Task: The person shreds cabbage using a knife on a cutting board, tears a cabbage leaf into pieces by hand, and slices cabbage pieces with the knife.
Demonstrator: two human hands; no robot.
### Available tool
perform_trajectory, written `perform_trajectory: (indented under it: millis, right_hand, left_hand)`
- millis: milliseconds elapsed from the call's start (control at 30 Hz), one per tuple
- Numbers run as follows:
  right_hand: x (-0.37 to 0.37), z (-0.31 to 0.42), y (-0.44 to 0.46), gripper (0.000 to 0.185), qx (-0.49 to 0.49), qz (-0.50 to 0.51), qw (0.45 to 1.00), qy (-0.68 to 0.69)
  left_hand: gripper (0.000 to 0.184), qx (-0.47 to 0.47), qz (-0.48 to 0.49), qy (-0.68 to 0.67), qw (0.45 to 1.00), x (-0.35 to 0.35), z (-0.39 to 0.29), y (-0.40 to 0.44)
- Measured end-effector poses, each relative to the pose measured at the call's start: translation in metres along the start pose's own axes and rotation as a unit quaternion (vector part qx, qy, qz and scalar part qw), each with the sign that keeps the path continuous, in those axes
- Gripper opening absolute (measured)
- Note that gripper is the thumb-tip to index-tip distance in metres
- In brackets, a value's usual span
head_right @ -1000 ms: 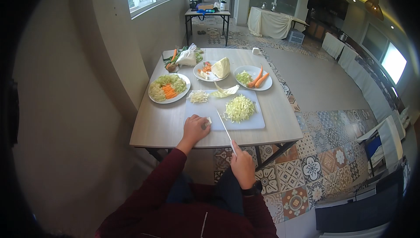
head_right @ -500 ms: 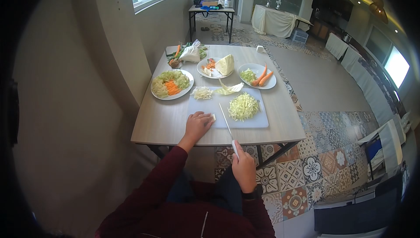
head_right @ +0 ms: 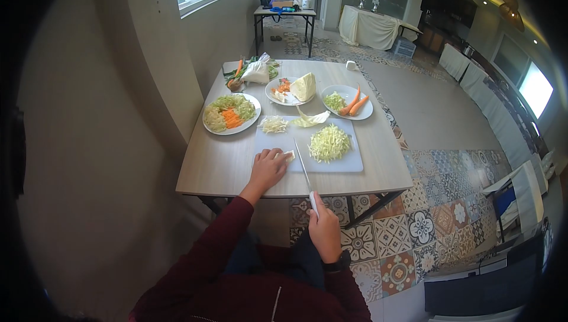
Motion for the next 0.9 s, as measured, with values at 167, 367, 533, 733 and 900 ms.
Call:
perform_trajectory:
  millis: [167, 367, 533, 733, 900]
  right_hand:
    - [0.0, 0.006, 0.001, 0.048, -0.021, 0.016, 1.0, 0.013]
    - [-0.009, 0.001, -0.002, 0.049, -0.04, 0.036, 0.998, 0.009]
    - [-0.012, 0.001, -0.003, 0.05, -0.04, 0.052, 0.998, -0.022]
    - [-0.007, 0.017, -0.016, 0.049, -0.039, 0.066, 0.995, -0.056]
    - [0.003, 0.024, -0.015, 0.048, -0.047, 0.092, 0.992, -0.074]
  left_hand:
    - [0.029, 0.002, -0.001, -0.006, 1.0, -0.001, 0.001, 0.0]
    - [0.029, -0.001, -0.007, -0.003, 1.0, -0.001, 0.0, 0.0]
    - [0.029, -0.002, -0.005, -0.005, 1.0, -0.001, 0.001, 0.0]
    - [0.029, -0.003, -0.007, -0.006, 1.0, 0.0, 0.0, 0.0]
    - [0.03, -0.003, -0.011, -0.004, 1.0, -0.001, -0.001, 0.0]
Point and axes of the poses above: each hand's wrist, its own y-axis towards the middle knuckle, its own x-axis out of the back of the hand, z = x × y, the point moved 8 cm from there along y, towards the middle knuckle, and after that the axes turned 2 degrees about y, right-handed, at the moved point
